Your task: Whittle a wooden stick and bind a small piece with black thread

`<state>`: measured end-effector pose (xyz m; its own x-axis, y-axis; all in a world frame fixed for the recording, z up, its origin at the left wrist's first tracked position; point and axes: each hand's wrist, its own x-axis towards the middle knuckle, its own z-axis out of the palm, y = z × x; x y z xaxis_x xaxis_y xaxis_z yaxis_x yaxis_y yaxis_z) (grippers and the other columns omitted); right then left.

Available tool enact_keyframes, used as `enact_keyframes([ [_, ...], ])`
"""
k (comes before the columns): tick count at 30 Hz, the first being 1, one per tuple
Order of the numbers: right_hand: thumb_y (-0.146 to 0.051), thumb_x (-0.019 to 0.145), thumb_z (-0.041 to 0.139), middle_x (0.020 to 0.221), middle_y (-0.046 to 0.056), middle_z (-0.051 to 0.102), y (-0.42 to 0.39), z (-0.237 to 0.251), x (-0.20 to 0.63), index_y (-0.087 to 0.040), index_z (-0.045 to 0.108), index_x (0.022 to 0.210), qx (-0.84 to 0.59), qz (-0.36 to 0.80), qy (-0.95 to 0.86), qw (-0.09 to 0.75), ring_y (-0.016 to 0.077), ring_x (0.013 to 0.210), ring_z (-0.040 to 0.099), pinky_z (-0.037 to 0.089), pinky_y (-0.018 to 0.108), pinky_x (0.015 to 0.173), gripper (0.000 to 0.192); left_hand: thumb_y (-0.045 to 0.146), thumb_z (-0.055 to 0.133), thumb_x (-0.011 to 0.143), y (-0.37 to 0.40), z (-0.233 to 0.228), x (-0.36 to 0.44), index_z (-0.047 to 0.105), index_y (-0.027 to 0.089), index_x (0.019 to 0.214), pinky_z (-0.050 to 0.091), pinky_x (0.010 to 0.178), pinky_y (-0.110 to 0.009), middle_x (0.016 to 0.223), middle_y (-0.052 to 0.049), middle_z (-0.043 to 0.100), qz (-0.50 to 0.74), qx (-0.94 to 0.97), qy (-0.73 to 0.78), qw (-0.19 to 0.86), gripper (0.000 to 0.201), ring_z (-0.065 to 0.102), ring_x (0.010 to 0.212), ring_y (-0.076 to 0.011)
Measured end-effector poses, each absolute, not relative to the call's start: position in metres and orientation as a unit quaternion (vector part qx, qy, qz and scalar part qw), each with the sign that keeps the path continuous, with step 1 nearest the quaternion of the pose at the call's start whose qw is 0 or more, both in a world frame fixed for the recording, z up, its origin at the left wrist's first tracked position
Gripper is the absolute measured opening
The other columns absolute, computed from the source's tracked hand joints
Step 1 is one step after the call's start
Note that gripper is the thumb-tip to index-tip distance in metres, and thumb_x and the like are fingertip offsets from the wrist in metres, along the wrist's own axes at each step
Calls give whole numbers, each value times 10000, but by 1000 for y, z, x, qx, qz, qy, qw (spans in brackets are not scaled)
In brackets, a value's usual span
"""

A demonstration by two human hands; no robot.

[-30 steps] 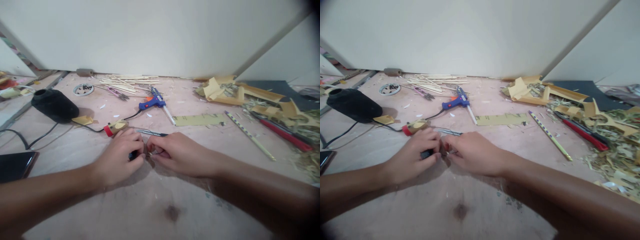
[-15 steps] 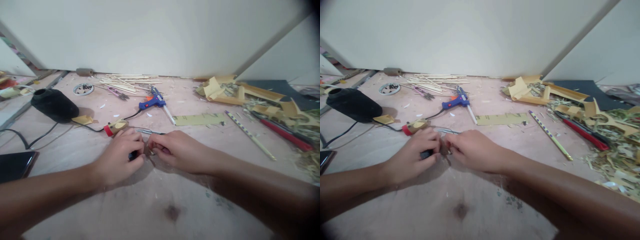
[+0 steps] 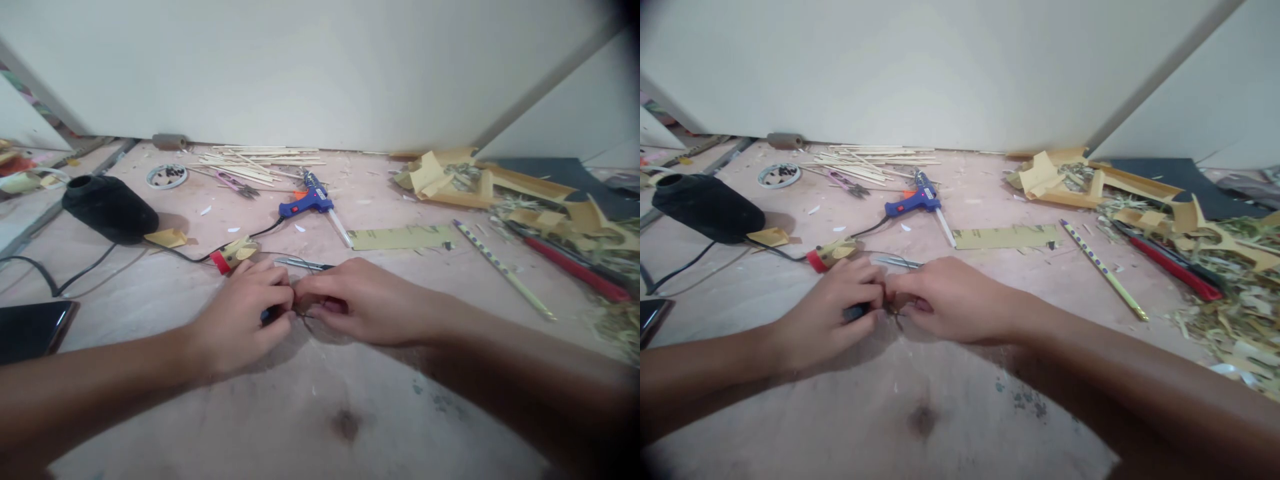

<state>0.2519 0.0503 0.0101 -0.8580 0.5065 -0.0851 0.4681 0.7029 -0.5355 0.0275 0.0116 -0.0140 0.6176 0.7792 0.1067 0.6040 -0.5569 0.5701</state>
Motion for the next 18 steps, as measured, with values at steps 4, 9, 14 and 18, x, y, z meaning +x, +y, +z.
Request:
enact_keyframes([
  [4,-162,925,584,781,-26,687,49,9,252,-231,688,981,-263,274,-925,35,122,632,562,319,247,599,136,112,557,852,11,-14,28,583,173,726,353,819,-409,894,-18,580,172,869,403,230,143,516,947,-221],
  [9,-195,939,602,837,-12,717,49,6,251,-227,694,1019,-264,271,-925,43,132,681,606,341,247,621,126,124,559,826,11,-14,28,583,169,693,354,819,-422,884,-31,558,151,880,401,206,143,511,949,-237],
  [14,-185,934,586,873,-13,734,47,2,249,-223,704,1012,-263,272,-924,56,132,712,631,368,245,647,146,140,557,836,11,-15,27,603,175,699,354,796,-416,844,-28,556,148,875,414,204,149,505,910,-229],
  [18,-193,920,601,889,-10,743,47,1,248,-228,711,1075,-264,269,-924,63,139,729,643,371,247,653,193,147,563,828,12,-15,27,577,173,662,349,773,-408,814,-26,560,152,871,423,198,168,501,895,-231],
])
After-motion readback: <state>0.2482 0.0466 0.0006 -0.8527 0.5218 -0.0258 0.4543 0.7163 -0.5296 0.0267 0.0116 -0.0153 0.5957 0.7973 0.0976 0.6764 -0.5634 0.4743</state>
